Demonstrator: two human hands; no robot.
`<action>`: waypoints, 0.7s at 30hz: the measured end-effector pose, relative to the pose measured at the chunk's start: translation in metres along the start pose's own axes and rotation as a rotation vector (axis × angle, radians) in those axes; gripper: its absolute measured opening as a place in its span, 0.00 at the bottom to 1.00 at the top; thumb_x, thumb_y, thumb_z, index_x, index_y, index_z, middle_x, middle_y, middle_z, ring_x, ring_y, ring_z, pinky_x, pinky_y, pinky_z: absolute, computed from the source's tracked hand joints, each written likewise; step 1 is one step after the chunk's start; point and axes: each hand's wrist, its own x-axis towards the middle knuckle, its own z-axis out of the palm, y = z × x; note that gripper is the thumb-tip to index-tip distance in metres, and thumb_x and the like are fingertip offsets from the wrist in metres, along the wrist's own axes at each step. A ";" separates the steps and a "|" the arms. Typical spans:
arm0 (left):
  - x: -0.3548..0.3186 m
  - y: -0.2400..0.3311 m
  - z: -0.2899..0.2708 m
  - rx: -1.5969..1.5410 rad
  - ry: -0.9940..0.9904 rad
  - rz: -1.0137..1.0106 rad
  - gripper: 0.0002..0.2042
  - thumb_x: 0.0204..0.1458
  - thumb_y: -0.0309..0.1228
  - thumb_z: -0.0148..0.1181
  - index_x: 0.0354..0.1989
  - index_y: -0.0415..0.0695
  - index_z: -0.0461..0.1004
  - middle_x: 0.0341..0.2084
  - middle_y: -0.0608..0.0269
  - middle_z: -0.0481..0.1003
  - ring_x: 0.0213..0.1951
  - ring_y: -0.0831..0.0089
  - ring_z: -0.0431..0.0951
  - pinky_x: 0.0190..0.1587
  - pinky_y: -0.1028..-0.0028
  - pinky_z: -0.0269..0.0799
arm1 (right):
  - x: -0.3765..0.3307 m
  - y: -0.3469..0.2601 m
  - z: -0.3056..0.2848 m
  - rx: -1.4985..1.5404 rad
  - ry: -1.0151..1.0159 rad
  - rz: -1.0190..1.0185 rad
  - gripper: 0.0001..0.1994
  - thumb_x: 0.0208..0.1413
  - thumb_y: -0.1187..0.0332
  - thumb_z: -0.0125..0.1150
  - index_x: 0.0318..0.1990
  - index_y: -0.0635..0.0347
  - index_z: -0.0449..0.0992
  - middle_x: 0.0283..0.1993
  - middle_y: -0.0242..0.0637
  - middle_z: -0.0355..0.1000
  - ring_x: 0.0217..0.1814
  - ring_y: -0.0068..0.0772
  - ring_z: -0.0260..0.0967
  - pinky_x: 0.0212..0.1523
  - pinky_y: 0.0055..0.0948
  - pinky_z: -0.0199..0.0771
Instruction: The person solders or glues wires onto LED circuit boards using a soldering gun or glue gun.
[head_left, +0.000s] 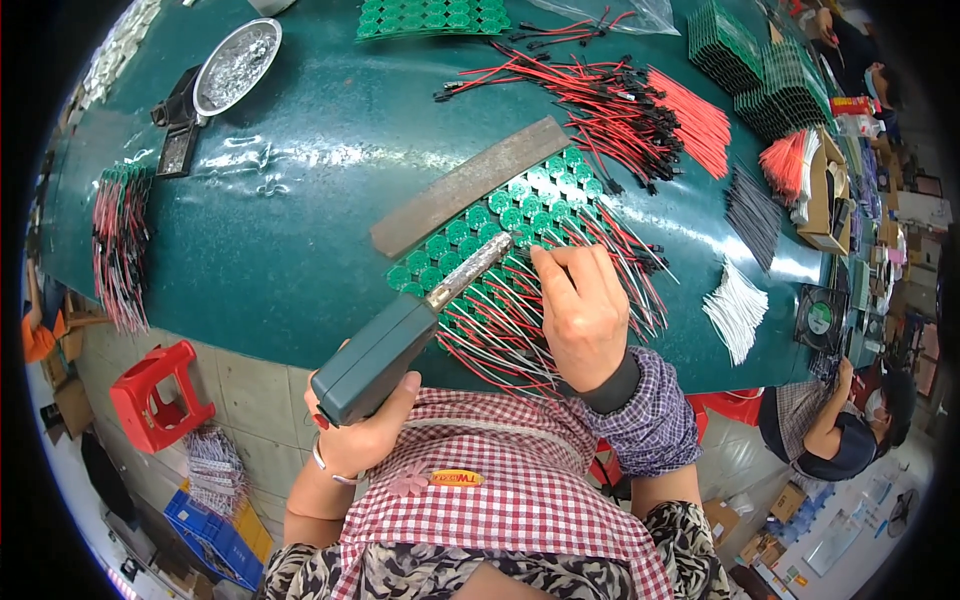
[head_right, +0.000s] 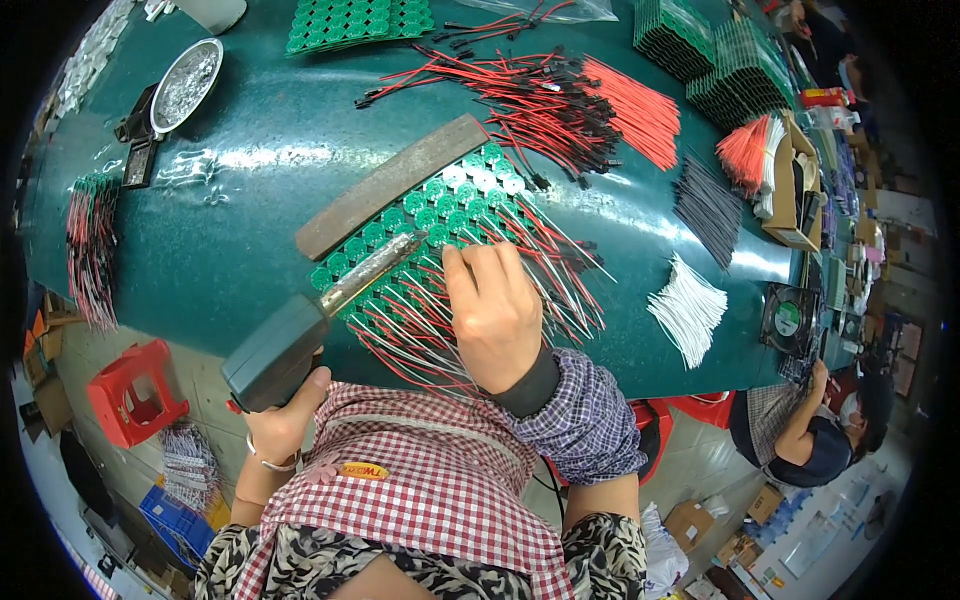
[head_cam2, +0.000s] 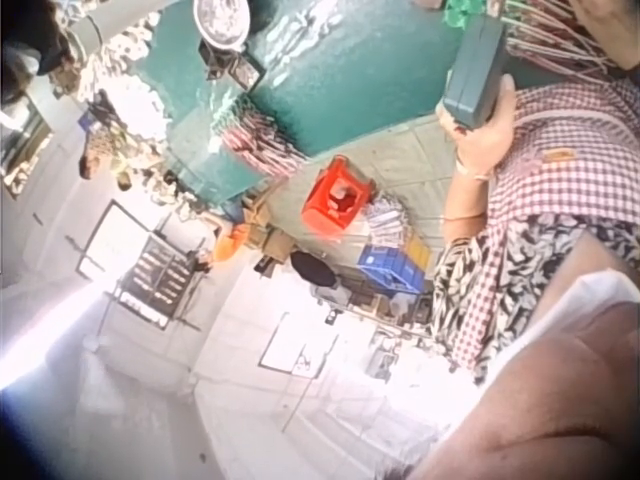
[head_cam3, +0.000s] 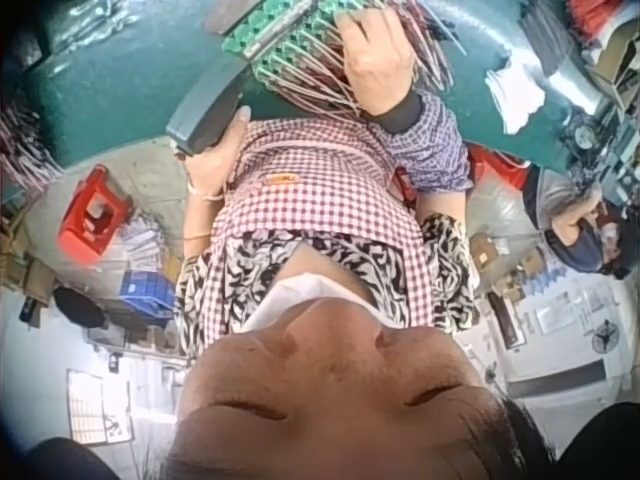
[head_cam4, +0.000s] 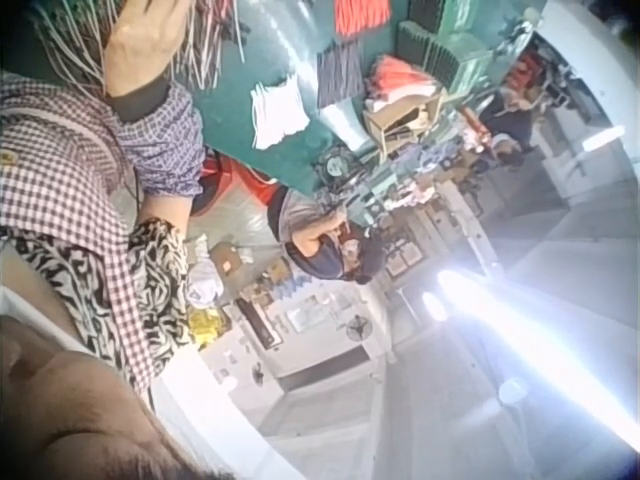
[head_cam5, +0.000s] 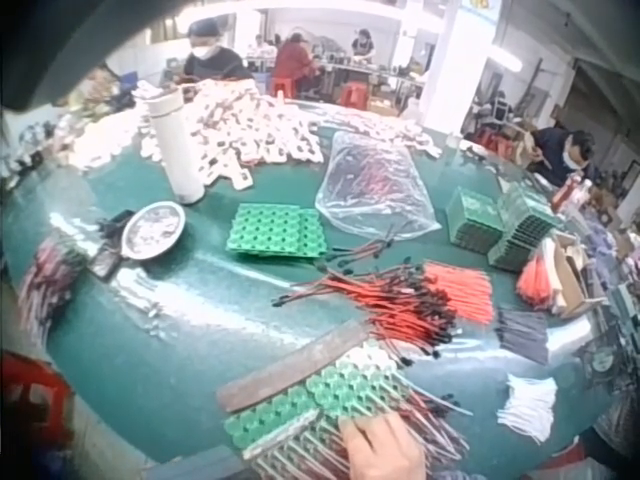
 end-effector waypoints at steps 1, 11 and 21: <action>0.000 0.001 0.001 -0.001 0.001 0.000 0.12 0.42 0.23 0.69 0.36 0.36 0.80 0.26 0.57 0.80 0.24 0.69 0.79 0.30 0.74 0.73 | 0.000 0.000 0.000 -0.006 -0.001 -0.001 0.17 0.41 0.79 0.57 0.43 0.74 0.75 0.35 0.42 0.67 0.37 0.40 0.66 0.34 0.32 0.72; -0.001 0.000 -0.003 0.092 0.026 0.081 0.10 0.42 0.23 0.69 0.35 0.36 0.80 0.27 0.57 0.80 0.25 0.69 0.80 0.29 0.74 0.74 | 0.000 0.001 0.004 0.006 0.040 0.010 0.17 0.41 0.80 0.59 0.43 0.72 0.76 0.36 0.41 0.69 0.38 0.39 0.68 0.34 0.32 0.72; -0.012 -0.006 -0.005 0.051 0.064 0.056 0.11 0.42 0.22 0.69 0.36 0.37 0.80 0.27 0.57 0.80 0.24 0.70 0.79 0.30 0.75 0.74 | -0.004 -0.014 0.005 0.084 0.060 -0.013 0.16 0.40 0.82 0.60 0.41 0.70 0.77 0.35 0.39 0.71 0.35 0.38 0.69 0.33 0.31 0.72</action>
